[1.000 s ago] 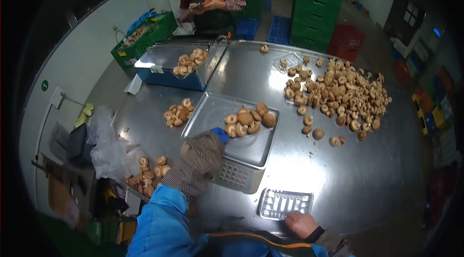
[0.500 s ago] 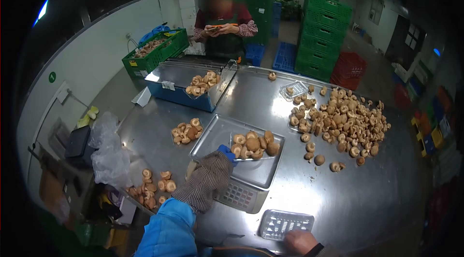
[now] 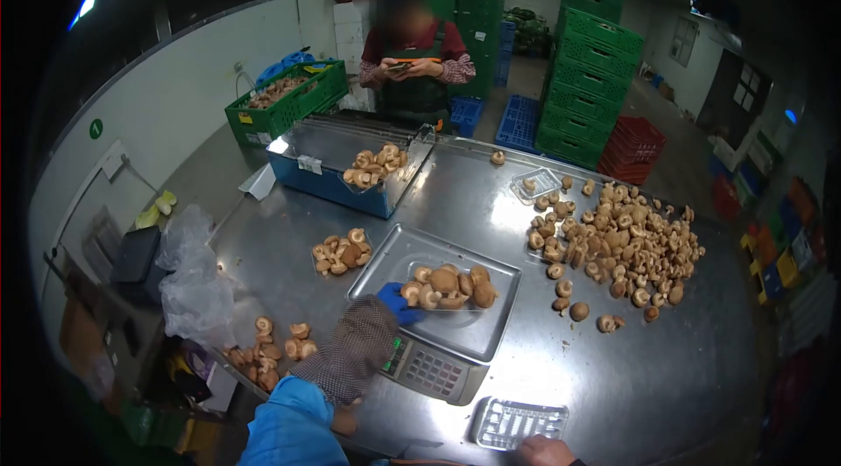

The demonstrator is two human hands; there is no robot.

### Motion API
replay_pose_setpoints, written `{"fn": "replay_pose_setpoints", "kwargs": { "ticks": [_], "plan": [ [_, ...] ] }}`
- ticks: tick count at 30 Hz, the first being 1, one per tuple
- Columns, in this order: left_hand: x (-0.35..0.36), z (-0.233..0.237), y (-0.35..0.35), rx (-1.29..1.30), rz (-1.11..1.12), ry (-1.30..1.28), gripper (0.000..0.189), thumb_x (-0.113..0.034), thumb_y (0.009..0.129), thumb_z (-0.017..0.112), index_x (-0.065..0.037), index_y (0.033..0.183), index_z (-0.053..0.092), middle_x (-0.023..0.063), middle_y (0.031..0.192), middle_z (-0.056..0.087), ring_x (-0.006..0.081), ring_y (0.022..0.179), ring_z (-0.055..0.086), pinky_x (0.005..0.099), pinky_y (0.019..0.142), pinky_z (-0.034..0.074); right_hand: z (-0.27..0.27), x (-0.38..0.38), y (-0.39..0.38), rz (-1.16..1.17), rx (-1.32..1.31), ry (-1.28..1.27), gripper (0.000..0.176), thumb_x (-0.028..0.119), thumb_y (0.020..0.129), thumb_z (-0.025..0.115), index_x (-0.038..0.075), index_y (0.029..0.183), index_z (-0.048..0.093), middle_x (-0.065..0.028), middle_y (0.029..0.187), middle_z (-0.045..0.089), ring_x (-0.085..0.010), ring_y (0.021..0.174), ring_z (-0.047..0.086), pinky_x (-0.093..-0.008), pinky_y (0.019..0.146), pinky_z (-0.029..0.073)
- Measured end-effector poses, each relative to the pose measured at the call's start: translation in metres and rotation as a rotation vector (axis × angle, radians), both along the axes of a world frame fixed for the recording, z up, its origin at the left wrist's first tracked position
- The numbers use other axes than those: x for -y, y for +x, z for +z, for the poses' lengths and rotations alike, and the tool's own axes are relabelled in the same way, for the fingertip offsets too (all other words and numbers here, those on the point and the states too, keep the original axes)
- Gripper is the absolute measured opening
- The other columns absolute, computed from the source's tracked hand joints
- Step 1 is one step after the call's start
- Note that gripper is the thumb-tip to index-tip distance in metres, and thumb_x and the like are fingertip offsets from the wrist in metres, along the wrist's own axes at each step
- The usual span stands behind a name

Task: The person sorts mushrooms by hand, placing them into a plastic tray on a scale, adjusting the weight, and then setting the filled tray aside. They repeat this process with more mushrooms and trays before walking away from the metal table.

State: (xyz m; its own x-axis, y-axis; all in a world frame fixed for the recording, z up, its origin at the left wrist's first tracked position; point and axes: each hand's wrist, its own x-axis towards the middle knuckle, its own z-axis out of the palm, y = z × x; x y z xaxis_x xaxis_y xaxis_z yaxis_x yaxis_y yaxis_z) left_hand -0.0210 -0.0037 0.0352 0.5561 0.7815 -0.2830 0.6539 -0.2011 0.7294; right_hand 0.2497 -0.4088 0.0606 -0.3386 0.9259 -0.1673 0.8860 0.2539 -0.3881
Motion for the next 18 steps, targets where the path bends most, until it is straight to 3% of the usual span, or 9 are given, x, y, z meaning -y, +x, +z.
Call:
{"fn": "replay_pose_setpoints", "kwargs": {
  "ticks": [5,9,11,14,17,18],
  "plan": [
    [-0.004,0.000,-0.031,0.060,0.097,0.102,0.075,-0.025,0.068,0.083,0.006,0.126,0.046,0.0190,0.117,0.059,0.0260,0.108,0.059,0.0344,0.097,0.047,-0.008,-0.001,0.000,-0.016,-0.108,0.147,0.024,0.013,0.075,0.060,0.001,0.095,0.060,-0.0175,0.098,0.061,-0.0314,0.086,0.060,-0.0407,0.072,0.051],
    [-0.038,-0.046,-0.078,0.184,0.075,0.112,0.062,-0.023,0.073,0.079,-0.002,0.124,0.052,0.0195,0.126,0.050,0.0266,0.115,0.054,0.0345,0.100,0.044,-0.018,0.004,0.000,-0.016,0.022,0.078,0.028,0.015,0.076,0.060,0.001,0.100,0.059,-0.0185,0.101,0.061,-0.0321,0.085,0.061,-0.0407,0.072,0.052],
    [-0.035,-0.019,-0.097,0.277,0.122,0.103,0.061,-0.025,0.074,0.078,-0.004,0.125,0.053,0.0201,0.130,0.045,0.0275,0.119,0.052,0.0347,0.102,0.042,-0.022,0.008,-0.001,-0.018,0.172,-0.029,0.029,0.016,0.076,0.061,0.003,0.101,0.059,-0.0186,0.101,0.061,-0.0324,0.082,0.062,-0.0417,0.071,0.051],
    [-0.056,-0.039,-0.143,0.176,0.200,0.152,0.057,-0.029,0.077,0.076,-0.004,0.124,0.055,0.0208,0.131,0.045,0.0292,0.118,0.052,0.0348,0.104,0.041,-0.048,0.024,0.007,-0.153,-0.025,-0.012,0.025,0.017,0.077,0.060,0.008,0.100,0.058,-0.0162,0.092,0.061,-0.0327,0.076,0.061,-0.0424,0.065,0.051],
    [-0.057,-0.021,-0.167,-0.155,0.436,0.301,0.063,-0.032,0.080,0.074,0.001,0.128,0.049,0.0215,0.126,0.051,0.0301,0.118,0.052,0.0341,0.105,0.040,0.033,-0.010,-0.020,-0.215,0.150,0.173,0.020,0.018,0.078,0.062,0.011,0.097,0.057,-0.0142,0.084,0.060,-0.0322,0.072,0.060,-0.0412,0.061,0.049],
    [-0.063,-0.016,-0.174,-0.193,0.531,0.254,0.066,-0.031,0.081,0.073,0.003,0.129,0.046,0.0215,0.125,0.053,0.0298,0.117,0.053,0.0337,0.104,0.041,0.036,-0.016,-0.020,-0.279,0.208,0.282,0.018,0.013,0.076,0.065,0.011,0.092,0.058,-0.0123,0.080,0.060,-0.0315,0.069,0.060,-0.0390,0.059,0.049]
  ]
}}
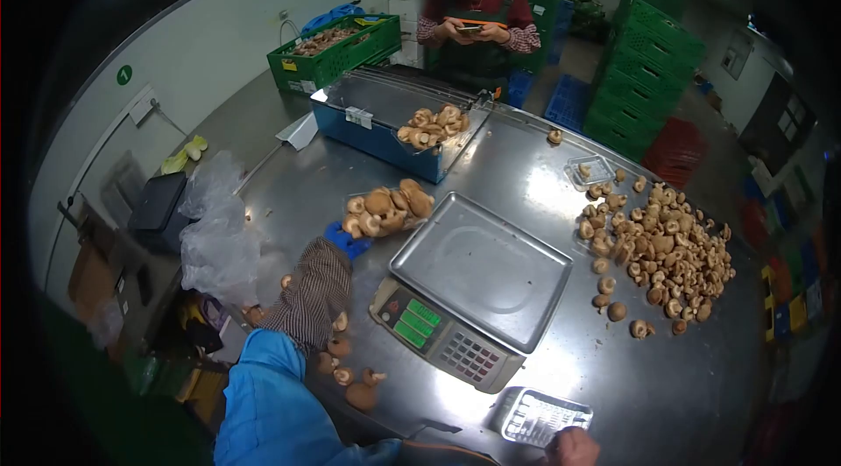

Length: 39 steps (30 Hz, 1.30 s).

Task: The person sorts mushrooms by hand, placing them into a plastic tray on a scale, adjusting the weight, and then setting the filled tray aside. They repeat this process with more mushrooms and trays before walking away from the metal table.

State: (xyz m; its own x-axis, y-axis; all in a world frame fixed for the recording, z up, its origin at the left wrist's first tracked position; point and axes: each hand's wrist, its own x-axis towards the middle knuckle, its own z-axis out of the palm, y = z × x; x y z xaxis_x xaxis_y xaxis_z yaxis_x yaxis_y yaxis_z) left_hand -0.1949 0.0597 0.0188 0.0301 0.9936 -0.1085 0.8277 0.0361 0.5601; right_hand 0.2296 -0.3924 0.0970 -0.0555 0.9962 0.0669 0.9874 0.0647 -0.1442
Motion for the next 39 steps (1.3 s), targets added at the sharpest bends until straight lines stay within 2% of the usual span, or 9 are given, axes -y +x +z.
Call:
{"fn": "replay_pose_setpoints", "kwargs": {
  "ticks": [5,9,15,20,28,32,33,35,39],
  "plan": [
    [-0.031,0.027,-0.024,0.052,0.314,-0.167,0.078,-0.028,0.080,0.074,0.012,0.133,0.033,0.0217,0.122,0.057,0.0280,0.113,0.057,0.0311,0.100,0.044,0.032,-0.032,-0.013,-0.222,-0.088,0.321,0.018,0.002,0.068,0.065,0.008,0.083,0.059,-0.0108,0.081,0.059,-0.0306,0.069,0.060,-0.0381,0.058,0.049],
    [-0.083,-0.029,-0.065,0.395,0.410,-0.153,0.074,-0.026,0.080,0.075,0.008,0.133,0.036,0.0205,0.121,0.058,0.0256,0.110,0.059,0.0312,0.097,0.047,0.044,-0.047,-0.025,-0.226,-0.068,0.331,0.016,0.000,0.068,0.064,0.006,0.082,0.058,-0.0118,0.079,0.058,-0.0312,0.068,0.060,-0.0380,0.058,0.048],
    [-0.119,-0.064,-0.075,-0.114,0.294,-0.093,0.048,-0.035,0.088,0.062,-0.002,0.123,0.053,0.0172,0.113,0.063,0.0270,0.100,0.063,0.0352,0.087,0.052,0.044,-0.059,-0.044,-0.267,-0.044,0.302,0.015,-0.002,0.068,0.063,0.005,0.081,0.058,-0.0124,0.077,0.058,-0.0313,0.067,0.059,-0.0372,0.058,0.048],
    [-0.121,-0.081,-0.080,-0.175,0.390,-0.090,0.046,-0.032,0.087,0.063,-0.001,0.120,0.054,0.0179,0.111,0.063,0.0282,0.100,0.063,0.0371,0.086,0.052,0.047,-0.066,-0.053,-0.302,-0.049,0.270,0.014,-0.002,0.069,0.063,0.005,0.080,0.057,-0.0117,0.078,0.058,-0.0300,0.067,0.059,-0.0369,0.058,0.048],
    [-0.121,-0.087,-0.070,0.612,0.826,0.219,0.041,-0.027,0.086,0.065,0.000,0.116,0.056,0.0190,0.108,0.063,0.0301,0.099,0.062,0.0402,0.085,0.053,0.047,-0.065,-0.036,-0.285,-0.063,0.309,0.016,-0.001,0.070,0.062,0.005,0.085,0.058,-0.0113,0.086,0.061,-0.0284,0.074,0.061,-0.0358,0.063,0.050],
    [-0.065,0.030,0.039,0.995,0.401,-0.389,0.036,-0.032,0.087,0.057,-0.004,0.109,0.059,0.0172,0.095,0.063,0.0304,0.088,0.064,0.0420,0.079,0.055,0.034,-0.078,-0.014,-0.151,-0.120,0.430,0.024,0.000,0.056,0.067,0.006,0.074,0.053,-0.0098,0.068,0.053,-0.0281,0.058,0.056,-0.0384,0.051,0.045],
    [-0.027,0.051,0.078,1.014,0.199,-0.500,0.054,-0.052,0.094,0.042,-0.004,0.113,0.058,0.0221,0.100,0.062,0.0308,0.089,0.066,0.0440,0.076,0.056,0.035,-0.081,-0.009,-0.086,-0.118,0.407,0.023,0.001,0.056,0.067,0.007,0.074,0.053,-0.0092,0.068,0.053,-0.0274,0.058,0.056,-0.0379,0.050,0.045],
    [0.079,0.098,0.169,1.042,-0.385,-1.063,0.063,-0.053,0.095,0.039,-0.003,0.135,0.041,0.0258,0.110,0.060,0.0367,0.095,0.064,0.0482,0.081,0.055,0.023,-0.089,0.001,0.092,-0.054,0.366,0.020,0.006,0.059,0.066,0.008,0.073,0.052,-0.0072,0.066,0.051,-0.0248,0.057,0.054,-0.0371,0.048,0.043],
    [0.165,0.103,0.265,0.780,-0.437,-1.315,0.048,-0.031,0.096,0.049,-0.009,0.137,0.038,0.0223,0.111,0.062,0.0326,0.093,0.066,0.0440,0.081,0.056,0.022,-0.095,0.003,0.273,-0.061,0.255,0.013,0.017,0.074,0.060,0.010,0.074,0.049,-0.0028,0.068,0.047,-0.0193,0.064,0.054,-0.0321,0.052,0.045]
  ]
}}
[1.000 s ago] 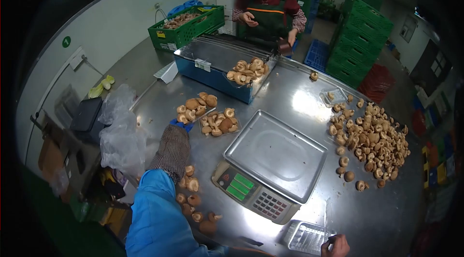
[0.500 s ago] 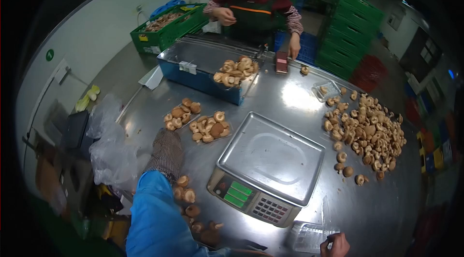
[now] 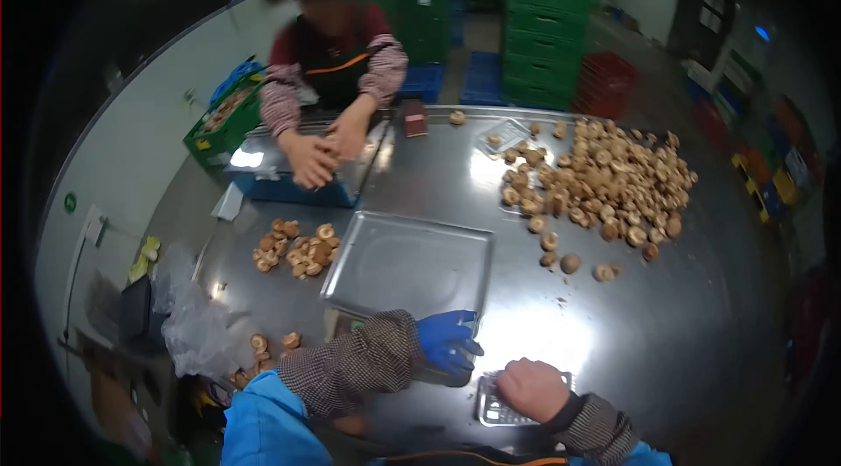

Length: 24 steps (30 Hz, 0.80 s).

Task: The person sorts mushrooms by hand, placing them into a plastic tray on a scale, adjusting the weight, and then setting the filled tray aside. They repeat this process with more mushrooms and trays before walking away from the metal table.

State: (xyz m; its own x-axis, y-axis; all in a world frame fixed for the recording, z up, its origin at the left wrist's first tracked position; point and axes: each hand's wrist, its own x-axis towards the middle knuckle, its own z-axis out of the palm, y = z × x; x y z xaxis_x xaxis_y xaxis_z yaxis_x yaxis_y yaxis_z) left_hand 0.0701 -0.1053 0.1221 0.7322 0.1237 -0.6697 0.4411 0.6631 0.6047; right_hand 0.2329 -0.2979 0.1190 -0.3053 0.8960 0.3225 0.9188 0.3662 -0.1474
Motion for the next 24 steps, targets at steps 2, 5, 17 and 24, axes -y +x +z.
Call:
{"fn": "replay_pose_setpoints", "kwargs": {
  "ticks": [2,5,17,24],
  "plan": [
    [0.004,-0.064,0.031,0.082,-0.119,0.184,0.041,-0.023,0.096,0.050,-0.009,0.134,0.041,0.0201,0.111,0.062,0.0303,0.094,0.066,0.0410,0.080,0.057,-0.003,0.007,0.019,-0.045,-0.100,-0.052,0.019,0.021,0.074,0.065,0.008,0.080,0.052,-0.0059,0.075,0.051,-0.0226,0.072,0.055,-0.0345,0.062,0.046],
    [0.032,-0.048,0.084,-0.026,-0.222,0.173,0.035,-0.013,0.093,0.047,-0.011,0.128,0.045,0.0158,0.103,0.064,0.0264,0.084,0.067,0.0371,0.072,0.057,0.009,0.028,0.075,-0.380,-0.199,0.069,0.048,0.035,0.070,0.074,0.003,0.102,0.056,-0.0109,0.089,0.054,-0.0272,0.084,0.054,-0.0394,0.077,0.044],
    [0.007,-0.136,0.267,-0.193,-0.372,1.360,0.124,-0.047,0.054,0.088,-0.005,0.147,0.017,0.0230,0.130,0.046,0.0315,0.114,0.052,0.0413,0.099,0.043,-0.102,0.110,0.338,-1.076,-1.253,-0.149,0.024,0.015,0.089,0.055,0.000,0.107,0.054,-0.0070,0.076,0.060,-0.0146,0.068,0.059,-0.0279,0.061,0.049],
    [-0.015,-0.146,0.319,-0.442,-0.285,1.193,0.142,-0.046,0.042,0.092,-0.008,0.149,0.006,0.0246,0.134,0.041,0.0387,0.126,0.043,0.0441,0.106,0.038,-0.160,0.085,0.520,-1.524,-0.474,-0.039,0.031,0.021,0.090,0.049,0.006,0.116,0.053,-0.0246,0.096,0.064,-0.0417,0.090,0.061,-0.0496,0.077,0.048]
  ]
}}
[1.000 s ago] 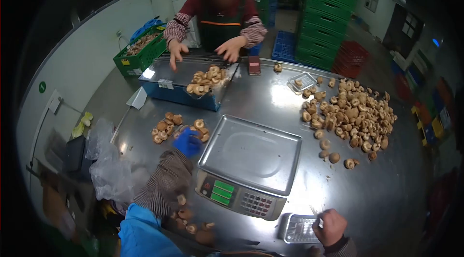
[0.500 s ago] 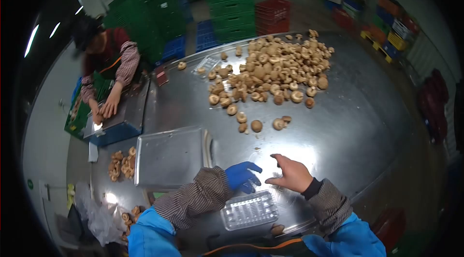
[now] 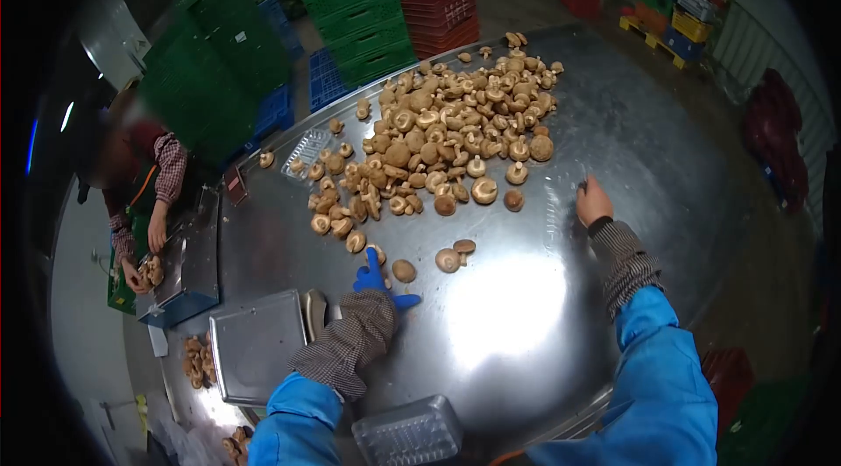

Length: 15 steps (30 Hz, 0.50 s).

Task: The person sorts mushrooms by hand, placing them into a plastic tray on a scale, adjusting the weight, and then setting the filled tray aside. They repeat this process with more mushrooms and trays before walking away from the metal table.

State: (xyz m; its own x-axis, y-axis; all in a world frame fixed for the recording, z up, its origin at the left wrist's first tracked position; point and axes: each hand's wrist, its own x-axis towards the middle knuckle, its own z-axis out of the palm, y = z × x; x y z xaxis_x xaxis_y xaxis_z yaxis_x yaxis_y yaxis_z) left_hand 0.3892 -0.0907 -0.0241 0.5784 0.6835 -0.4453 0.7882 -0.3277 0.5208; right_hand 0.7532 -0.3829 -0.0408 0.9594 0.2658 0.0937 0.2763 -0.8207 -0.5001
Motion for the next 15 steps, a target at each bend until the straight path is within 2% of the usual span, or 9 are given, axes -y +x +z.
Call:
{"fn": "replay_pose_setpoints", "kwargs": {
  "ticks": [1,3,6,11,14,15],
  "plan": [
    [0.002,-0.001,0.009,0.020,-0.003,0.002,0.142,-0.045,0.042,0.093,-0.009,0.149,0.005,0.0244,0.134,0.041,0.0389,0.126,0.043,0.0442,0.106,0.038,-0.001,-0.014,0.008,0.065,-0.017,0.004,0.032,0.021,0.089,0.050,0.006,0.117,0.052,-0.0243,0.097,0.064,-0.0414,0.091,0.061,-0.0492,0.078,0.048],
    [0.007,-0.009,0.029,-0.030,-0.101,0.218,0.143,-0.043,0.042,0.093,-0.010,0.149,0.004,0.0238,0.132,0.041,0.0386,0.124,0.044,0.0440,0.105,0.039,-0.007,-0.052,0.012,0.199,-0.051,0.015,0.034,0.021,0.089,0.051,0.007,0.120,0.052,-0.0237,0.100,0.064,-0.0409,0.093,0.061,-0.0485,0.079,0.048],
    [0.008,-0.010,0.063,-0.028,-0.095,0.185,0.145,-0.040,0.041,0.094,-0.012,0.149,0.002,0.0249,0.132,0.039,0.0391,0.123,0.044,0.0446,0.105,0.039,-0.016,-0.102,-0.001,0.392,-0.011,0.147,0.034,0.021,0.089,0.052,0.007,0.120,0.052,-0.0227,0.102,0.063,-0.0395,0.095,0.060,-0.0474,0.080,0.048],
    [0.003,-0.013,0.105,0.190,-0.118,0.081,0.150,-0.037,0.041,0.094,-0.007,0.148,-0.005,0.0268,0.140,0.033,0.0375,0.126,0.042,0.0427,0.107,0.036,-0.025,-0.156,-0.022,0.695,-0.102,0.174,0.031,0.022,0.091,0.051,0.007,0.117,0.053,-0.0224,0.098,0.064,-0.0391,0.092,0.061,-0.0463,0.079,0.048],
    [-0.009,-0.025,0.113,0.345,-0.166,0.075,0.147,-0.033,0.044,0.094,-0.009,0.148,-0.007,0.0236,0.140,0.029,0.0330,0.129,0.039,0.0396,0.108,0.036,-0.034,-0.177,-0.061,0.796,-0.218,0.242,0.028,0.025,0.092,0.048,0.004,0.110,0.054,-0.0227,0.094,0.064,-0.0397,0.090,0.061,-0.0460,0.079,0.047],
    [-0.012,-0.033,0.113,0.391,-0.187,0.077,0.145,-0.032,0.046,0.094,-0.010,0.148,-0.007,0.0220,0.140,0.028,0.0310,0.130,0.038,0.0384,0.109,0.036,-0.035,-0.182,-0.075,0.756,-0.240,0.287,0.028,0.027,0.093,0.047,0.003,0.108,0.054,-0.0223,0.091,0.064,-0.0388,0.087,0.061,-0.0452,0.077,0.047]
  ]
}}
